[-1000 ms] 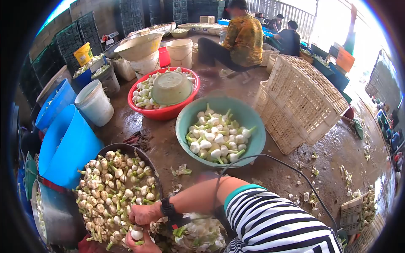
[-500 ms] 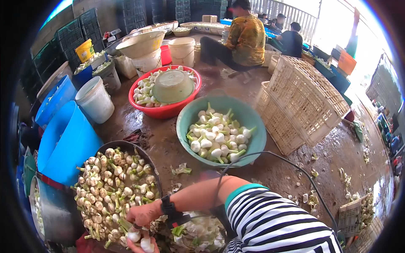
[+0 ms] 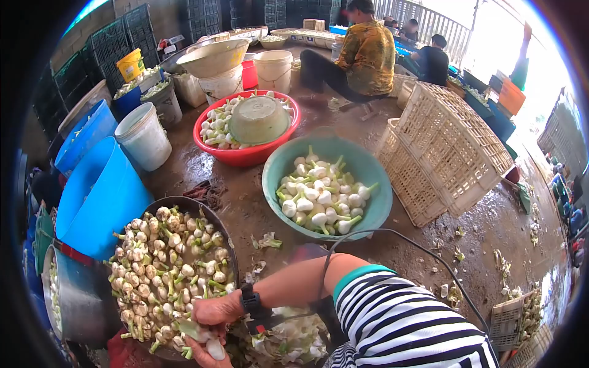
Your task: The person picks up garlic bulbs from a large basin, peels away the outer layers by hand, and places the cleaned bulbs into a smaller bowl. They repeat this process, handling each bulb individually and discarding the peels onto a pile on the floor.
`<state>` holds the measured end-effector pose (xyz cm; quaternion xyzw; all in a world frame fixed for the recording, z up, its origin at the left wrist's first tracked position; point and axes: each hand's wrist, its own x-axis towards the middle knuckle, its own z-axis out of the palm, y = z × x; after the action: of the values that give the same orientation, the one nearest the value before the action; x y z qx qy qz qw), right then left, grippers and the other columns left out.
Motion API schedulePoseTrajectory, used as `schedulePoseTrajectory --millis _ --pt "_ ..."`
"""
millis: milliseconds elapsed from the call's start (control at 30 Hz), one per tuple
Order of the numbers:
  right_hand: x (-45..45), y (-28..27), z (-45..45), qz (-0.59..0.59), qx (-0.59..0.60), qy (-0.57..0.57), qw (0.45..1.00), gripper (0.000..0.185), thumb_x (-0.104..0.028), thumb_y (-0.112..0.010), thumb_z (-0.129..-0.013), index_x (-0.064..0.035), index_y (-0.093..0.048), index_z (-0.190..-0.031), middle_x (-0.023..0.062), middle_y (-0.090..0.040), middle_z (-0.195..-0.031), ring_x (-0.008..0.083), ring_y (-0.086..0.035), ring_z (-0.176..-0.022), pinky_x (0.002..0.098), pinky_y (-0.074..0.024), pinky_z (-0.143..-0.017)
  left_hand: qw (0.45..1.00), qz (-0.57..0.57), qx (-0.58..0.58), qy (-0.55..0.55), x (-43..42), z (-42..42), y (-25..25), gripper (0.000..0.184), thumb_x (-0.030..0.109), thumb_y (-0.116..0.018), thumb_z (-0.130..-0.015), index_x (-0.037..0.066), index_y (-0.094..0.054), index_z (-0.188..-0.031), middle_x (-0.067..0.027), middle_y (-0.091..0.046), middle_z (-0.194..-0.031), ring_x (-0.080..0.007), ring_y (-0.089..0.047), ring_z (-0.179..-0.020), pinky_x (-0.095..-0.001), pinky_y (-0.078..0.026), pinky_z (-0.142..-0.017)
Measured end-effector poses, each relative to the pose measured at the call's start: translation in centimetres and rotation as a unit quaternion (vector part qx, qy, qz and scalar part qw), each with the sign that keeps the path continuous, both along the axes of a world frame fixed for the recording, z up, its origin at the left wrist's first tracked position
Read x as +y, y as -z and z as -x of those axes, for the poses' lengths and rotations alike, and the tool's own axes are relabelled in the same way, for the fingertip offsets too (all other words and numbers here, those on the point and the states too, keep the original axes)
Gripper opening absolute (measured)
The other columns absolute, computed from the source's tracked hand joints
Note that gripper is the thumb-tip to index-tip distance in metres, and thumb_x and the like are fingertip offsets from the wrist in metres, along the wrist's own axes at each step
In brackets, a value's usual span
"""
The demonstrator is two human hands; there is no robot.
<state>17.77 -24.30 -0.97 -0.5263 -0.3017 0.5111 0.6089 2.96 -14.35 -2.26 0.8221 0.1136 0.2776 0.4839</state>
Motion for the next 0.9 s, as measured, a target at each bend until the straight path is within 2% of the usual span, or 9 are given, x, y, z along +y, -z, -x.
schedulePoseTrajectory --millis 100,133,233,367,400,533,667,800,900 --pt "-0.2 -2.5 -2.6 0.059 -0.152 0.118 0.979 0.022 0.000 -0.042 -0.068 0.0047 -0.061 -0.077 0.0082 -0.058 -0.061 0.0161 -0.056 -0.050 0.0291 -0.0464 -0.043 0.976 0.207 0.042 0.043 1.8 1.5 2.1 0.035 0.022 -0.050 -0.092 -0.005 -0.052 -0.115 -0.0165 -0.060 -0.090 -0.0267 -0.058 -0.076 -0.0392 -0.048 -0.066" --pt "-0.4 -3.9 -3.4 0.119 -0.106 0.183 0.970 0.023 0.002 -0.041 -0.068 0.0030 -0.062 -0.077 0.0093 -0.059 -0.060 0.0162 -0.056 -0.049 0.0306 -0.0459 -0.042 0.994 -0.037 0.059 0.080 2.9 2.2 3.7 0.033 0.021 -0.044 -0.095 -0.005 -0.050 -0.115 -0.0151 -0.060 -0.087 -0.0252 -0.056 -0.071 -0.0398 -0.048 -0.066" --pt "-0.1 1.4 -6.6 0.173 -0.386 0.187 0.886 0.015 -0.008 -0.055 -0.072 -0.0012 -0.067 -0.079 0.0114 -0.063 -0.066 0.0241 -0.059 -0.051 0.0379 -0.0486 -0.051 0.826 0.539 -0.048 0.158 0.5 1.5 0.8 0.032 0.022 -0.042 -0.096 -0.003 -0.050 -0.115 -0.0143 -0.060 -0.084 -0.0239 -0.054 -0.066 -0.0382 -0.047 -0.064" --pt "-2.5 2.2 -2.2 0.181 -0.452 -0.172 0.856 0.024 -0.015 -0.062 -0.071 0.0015 -0.064 -0.087 0.0172 -0.063 -0.080 0.0280 -0.061 -0.071 0.0374 -0.0496 -0.059 0.994 0.091 0.009 0.056 0.3 0.7 -0.2 0.036 0.025 -0.043 -0.096 -0.001 -0.046 -0.121 -0.0150 -0.057 -0.095 -0.0235 -0.051 -0.072 -0.0355 -0.045 -0.065" --pt "-1.8 1.8 -2.2 0.149 -0.352 -0.124 0.916 0.023 -0.013 -0.061 -0.072 0.0024 -0.062 -0.090 0.0154 -0.062 -0.079 0.0259 -0.061 -0.069 0.0361 -0.0501 -0.056 0.905 0.423 0.030 0.025 2.3 1.0 3.7 0.040 0.023 -0.042 -0.096 0.001 -0.042 -0.129 -0.0181 -0.055 -0.107 -0.0265 -0.053 -0.084 -0.0383 -0.045 -0.072" --pt "0.5 0.2 -1.5 0.038 -0.020 -0.003 0.999 0.019 -0.007 -0.056 -0.077 0.0042 -0.059 -0.092 0.0097 -0.061 -0.074 0.0204 -0.061 -0.064 0.0340 -0.0511 -0.049 0.977 -0.206 0.028 0.034 4.0 0.9 7.1 0.048 0.030 -0.041 -0.096 0.005 -0.035 -0.137 -0.0184 -0.053 -0.121 -0.0303 -0.055 -0.099 -0.0411 -0.044 -0.078" --pt "0.6 -1.0 -0.4 -0.025 -0.183 0.072 0.980 0.017 -0.002 -0.052 -0.071 0.0022 -0.063 -0.082 0.0079 -0.063 -0.070 0.0179 -0.062 -0.065 0.0316 -0.0497 -0.051 0.956 0.234 0.138 -0.109 1.2 -0.2 4.3 0.036 0.023 -0.057 -0.089 0.000 -0.055 -0.117 -0.0176 -0.061 -0.107 -0.0296 -0.057 -0.094 -0.0395 -0.046 -0.077" --pt "1.3 0.0 0.0 -0.035 -0.296 0.139 0.945 0.029 -0.006 -0.055 -0.062 0.0009 -0.064 -0.089 0.0163 -0.063 -0.073 0.0221 -0.061 -0.068 0.0340 -0.0488 -0.064 0.968 0.249 -0.038 -0.020 -1.3 -1.5 1.7 0.058 0.040 -0.033 -0.095 0.000 -0.030 -0.136 -0.0151 -0.035 -0.136 -0.0260 -0.036 -0.125 -0.0388 -0.030 -0.104" --pt "1.0 -1.6 -0.3 -0.052 -0.105 0.095 0.989 0.013 0.001 -0.056 -0.078 0.0005 -0.064 -0.089 0.0086 -0.065 -0.078 0.0148 -0.062 -0.076 0.0302 -0.0526 -0.068 0.827 0.550 -0.120 -0.021 -0.6 -1.9 -0.1 0.048 0.039 -0.036 -0.095 0.010 -0.038 -0.133 -0.0075 -0.056 -0.111 -0.0187 -0.056 -0.093 -0.0312 -0.048 -0.075"
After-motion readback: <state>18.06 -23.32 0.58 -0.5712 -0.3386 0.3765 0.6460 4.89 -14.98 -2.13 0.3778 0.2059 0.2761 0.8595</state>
